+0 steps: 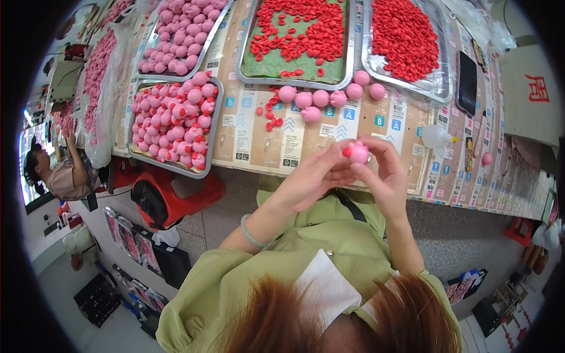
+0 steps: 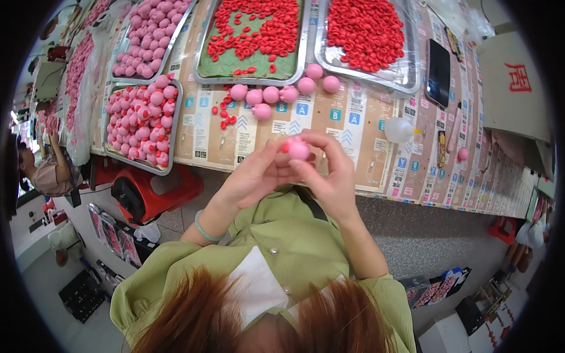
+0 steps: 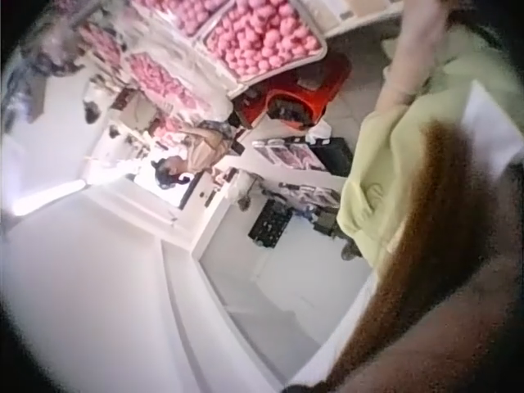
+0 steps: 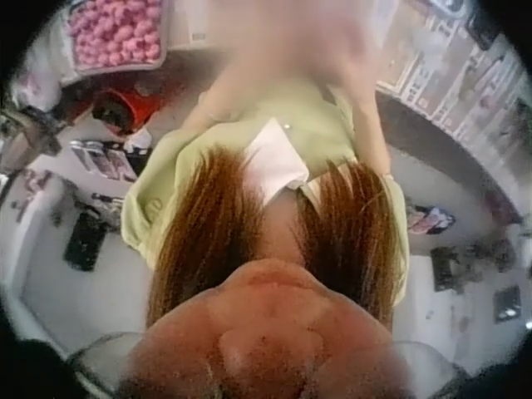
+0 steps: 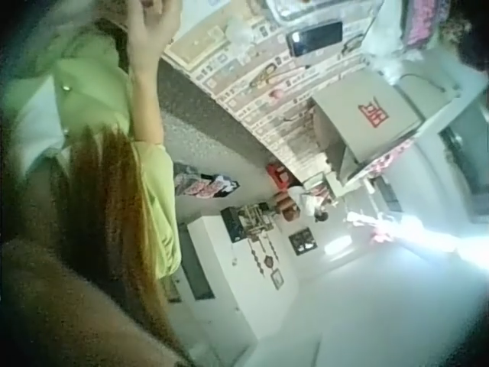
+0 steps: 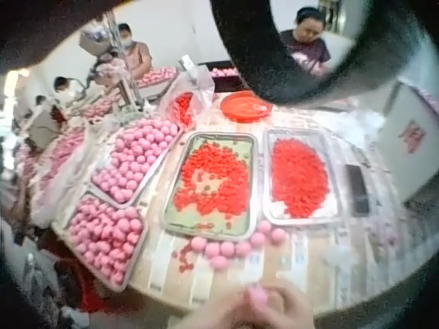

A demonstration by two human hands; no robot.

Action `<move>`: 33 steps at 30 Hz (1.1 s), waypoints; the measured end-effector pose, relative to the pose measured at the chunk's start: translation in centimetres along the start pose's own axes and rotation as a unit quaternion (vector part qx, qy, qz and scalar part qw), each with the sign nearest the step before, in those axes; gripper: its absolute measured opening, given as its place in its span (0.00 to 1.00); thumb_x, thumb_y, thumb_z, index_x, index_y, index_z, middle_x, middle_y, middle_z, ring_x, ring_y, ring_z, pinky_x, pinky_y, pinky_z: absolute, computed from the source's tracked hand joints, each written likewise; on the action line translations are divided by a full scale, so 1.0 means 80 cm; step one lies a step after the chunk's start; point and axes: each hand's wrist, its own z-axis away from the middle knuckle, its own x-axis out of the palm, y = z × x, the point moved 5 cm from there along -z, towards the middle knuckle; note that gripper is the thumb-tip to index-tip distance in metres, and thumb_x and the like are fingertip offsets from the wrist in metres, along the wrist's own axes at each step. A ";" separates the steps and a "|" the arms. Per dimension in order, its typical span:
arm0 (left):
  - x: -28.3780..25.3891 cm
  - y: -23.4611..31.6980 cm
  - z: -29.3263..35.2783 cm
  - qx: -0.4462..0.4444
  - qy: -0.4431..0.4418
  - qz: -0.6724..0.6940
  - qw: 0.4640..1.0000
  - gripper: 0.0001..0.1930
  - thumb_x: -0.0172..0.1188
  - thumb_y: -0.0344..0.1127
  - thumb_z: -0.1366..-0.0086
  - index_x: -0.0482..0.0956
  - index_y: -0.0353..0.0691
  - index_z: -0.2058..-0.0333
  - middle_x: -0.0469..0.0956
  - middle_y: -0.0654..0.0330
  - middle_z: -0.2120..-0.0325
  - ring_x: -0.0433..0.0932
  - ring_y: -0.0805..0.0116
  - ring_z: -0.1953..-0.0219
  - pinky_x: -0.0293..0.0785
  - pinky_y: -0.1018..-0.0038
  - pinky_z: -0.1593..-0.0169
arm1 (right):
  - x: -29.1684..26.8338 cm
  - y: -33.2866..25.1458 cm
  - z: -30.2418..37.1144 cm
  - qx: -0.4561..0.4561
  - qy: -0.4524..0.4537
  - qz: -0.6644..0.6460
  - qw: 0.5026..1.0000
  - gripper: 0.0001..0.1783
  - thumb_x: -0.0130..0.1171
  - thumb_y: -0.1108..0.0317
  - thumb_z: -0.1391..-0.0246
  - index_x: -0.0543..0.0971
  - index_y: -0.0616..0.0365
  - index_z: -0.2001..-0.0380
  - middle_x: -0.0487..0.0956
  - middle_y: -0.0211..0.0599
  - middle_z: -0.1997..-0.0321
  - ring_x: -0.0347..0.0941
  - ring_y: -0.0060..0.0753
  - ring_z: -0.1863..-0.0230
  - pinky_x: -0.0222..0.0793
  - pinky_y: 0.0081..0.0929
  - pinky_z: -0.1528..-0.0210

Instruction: Assembling and gluing small pink toy components at a factory workbench.

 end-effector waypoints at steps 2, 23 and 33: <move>-0.017 0.010 0.006 0.046 0.047 -0.059 0.996 0.18 0.40 0.42 0.37 0.66 0.35 0.57 0.71 0.57 0.62 0.69 0.67 0.58 0.64 0.72 0.53 | -0.007 0.019 -0.008 0.126 0.017 -0.078 0.989 0.18 0.56 0.75 0.60 0.68 0.65 0.62 0.70 0.37 0.59 0.64 0.25 0.58 0.58 0.22 0.54; -0.103 0.089 0.028 0.308 0.356 -0.548 0.692 0.06 0.54 0.28 0.47 0.71 0.34 0.70 0.72 0.61 0.74 0.70 0.74 0.75 0.67 0.79 0.68 | -0.155 0.065 0.032 0.024 0.385 0.206 0.899 0.36 0.58 0.73 0.58 0.50 0.63 0.48 0.58 0.41 0.49 0.54 0.31 0.47 0.52 0.27 0.49; -0.040 0.041 0.003 0.142 0.077 0.008 0.987 0.09 0.49 0.26 0.44 0.70 0.34 0.63 0.71 0.62 0.70 0.70 0.76 0.71 0.67 0.82 0.66 | -0.147 0.077 0.016 0.050 0.346 -0.056 0.935 0.19 0.50 0.76 0.53 0.64 0.66 0.55 0.70 0.39 0.59 0.67 0.30 0.58 0.60 0.23 0.54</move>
